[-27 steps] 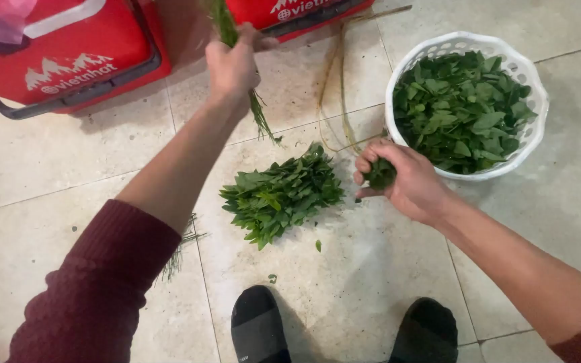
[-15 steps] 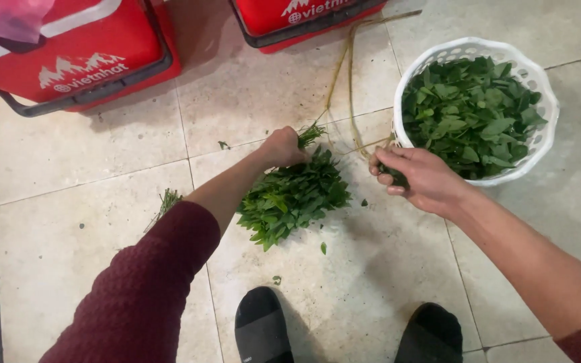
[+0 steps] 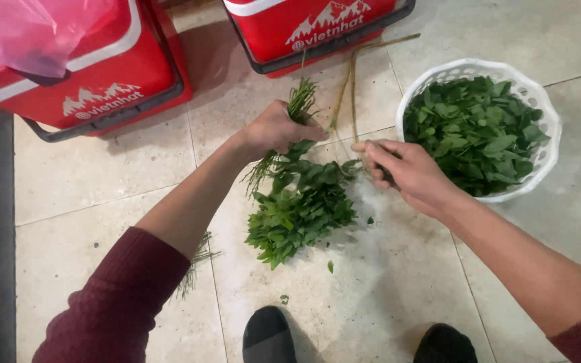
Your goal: Picking leaves from herb stems and placing them into a white plastic basket.
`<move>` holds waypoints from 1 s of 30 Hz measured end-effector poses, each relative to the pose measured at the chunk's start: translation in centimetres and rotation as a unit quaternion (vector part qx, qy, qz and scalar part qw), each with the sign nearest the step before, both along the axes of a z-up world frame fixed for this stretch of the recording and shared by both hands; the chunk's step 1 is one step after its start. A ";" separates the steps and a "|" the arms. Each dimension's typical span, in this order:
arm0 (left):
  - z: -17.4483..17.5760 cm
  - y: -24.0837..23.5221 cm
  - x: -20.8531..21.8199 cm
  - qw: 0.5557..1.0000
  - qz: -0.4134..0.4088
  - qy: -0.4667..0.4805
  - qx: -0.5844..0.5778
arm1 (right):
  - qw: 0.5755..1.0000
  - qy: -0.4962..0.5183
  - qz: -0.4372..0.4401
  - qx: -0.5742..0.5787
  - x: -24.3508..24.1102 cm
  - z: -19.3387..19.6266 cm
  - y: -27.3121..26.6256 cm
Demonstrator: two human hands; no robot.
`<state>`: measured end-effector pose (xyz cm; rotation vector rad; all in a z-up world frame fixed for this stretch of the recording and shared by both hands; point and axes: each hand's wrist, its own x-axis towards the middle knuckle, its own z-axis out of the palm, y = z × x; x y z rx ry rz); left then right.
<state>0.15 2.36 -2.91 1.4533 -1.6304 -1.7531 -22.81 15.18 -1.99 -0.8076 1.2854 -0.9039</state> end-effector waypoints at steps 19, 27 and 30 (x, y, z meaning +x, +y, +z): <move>6.0 3.7 -3.5 0.998 -0.045 0.006 0.038 | 0.992 -0.017 -0.004 -0.123 -2.8 1.2 -2.9; 7.8 5.4 -3.2 0.994 0.046 0.093 0.019 | 0.996 -0.010 0.049 -0.069 -1.9 5.8 -0.6; 9.7 6.6 -4.2 0.988 0.080 0.125 -0.034 | 0.993 -0.096 0.013 -0.067 -1.6 0.1 -1.3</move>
